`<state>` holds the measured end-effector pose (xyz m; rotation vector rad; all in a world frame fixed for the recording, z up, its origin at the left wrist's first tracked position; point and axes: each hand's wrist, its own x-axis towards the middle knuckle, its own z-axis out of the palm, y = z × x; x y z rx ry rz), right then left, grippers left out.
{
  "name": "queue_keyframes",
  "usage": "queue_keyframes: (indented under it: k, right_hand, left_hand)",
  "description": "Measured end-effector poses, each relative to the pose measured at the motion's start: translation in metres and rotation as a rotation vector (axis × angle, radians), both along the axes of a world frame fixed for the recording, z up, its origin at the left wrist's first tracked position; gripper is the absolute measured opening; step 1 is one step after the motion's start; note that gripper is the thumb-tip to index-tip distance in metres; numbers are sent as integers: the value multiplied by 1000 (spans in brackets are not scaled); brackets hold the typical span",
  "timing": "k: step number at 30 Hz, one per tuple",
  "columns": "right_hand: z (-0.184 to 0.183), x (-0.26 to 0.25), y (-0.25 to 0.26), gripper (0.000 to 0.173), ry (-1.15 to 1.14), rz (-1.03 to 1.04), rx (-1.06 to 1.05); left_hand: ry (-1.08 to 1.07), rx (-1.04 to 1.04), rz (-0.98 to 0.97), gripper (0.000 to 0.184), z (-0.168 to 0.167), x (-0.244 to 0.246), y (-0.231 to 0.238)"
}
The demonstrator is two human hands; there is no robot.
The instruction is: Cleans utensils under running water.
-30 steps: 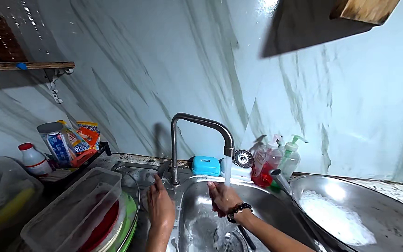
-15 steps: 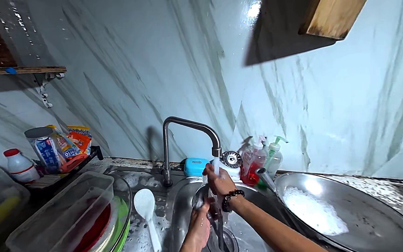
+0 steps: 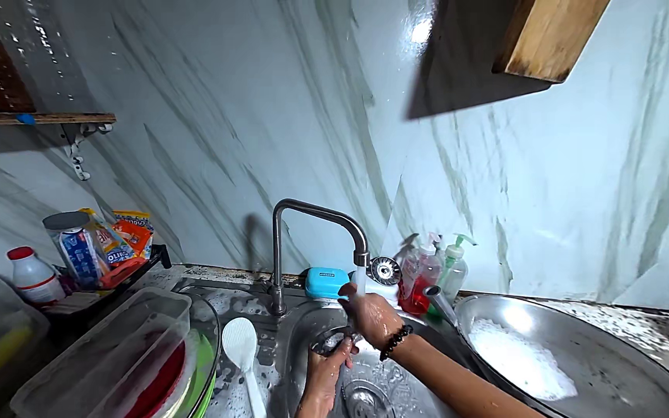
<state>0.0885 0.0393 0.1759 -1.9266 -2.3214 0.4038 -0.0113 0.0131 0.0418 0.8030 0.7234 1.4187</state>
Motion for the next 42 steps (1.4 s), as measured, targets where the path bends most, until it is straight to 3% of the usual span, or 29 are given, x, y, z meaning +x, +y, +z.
queue_keyframes:
  k: [5,7,9,14,19,22,25,28,32,35,38,39,42]
  right_hand:
    - [0,-9,-6,45,-90,-72,-80]
    - [-5,-6,-4,46,-27,-15,-124]
    - [-6,-1,-1,58,27,59,-140]
    - [16,10,5,32,9,166,-77]
    - [-5,6,-6,33,59,134,-82]
    - [11,6,0,34,7,143,-106]
    - [29,16,11,31,4,102,-7]
    - [12,21,9,28,155,94,96]
    - [17,13,0,34,40,221,-100]
    - [36,17,7,28,57,104,25]
    - [33,22,9,19,280,2,242]
    - [24,22,8,21,365,-3,284]
    - [-1,20,3,51,522,18,166]
  left_hand:
    - [-37,-81,-16,6,10,4,-3]
    - [-82,-127,-8,13,11,0,0]
    - [-111,-132,-29,20,9,-4,2]
    - [-61,-143,-204,23,-1,-13,1]
    - [-23,-118,-178,18,7,-16,7]
    - [-9,-95,-185,20,5,-16,8]
    - [-23,-135,-214,25,3,-14,6]
    - [3,-128,-203,23,10,-14,7]
    - [36,-65,-171,18,16,-12,8]
    - [-10,-74,-217,24,2,-11,5]
    - [-42,-115,-210,21,1,-9,4]
    - [-44,-116,-200,19,3,-9,4]
    - [-51,-59,-147,17,5,-9,6]
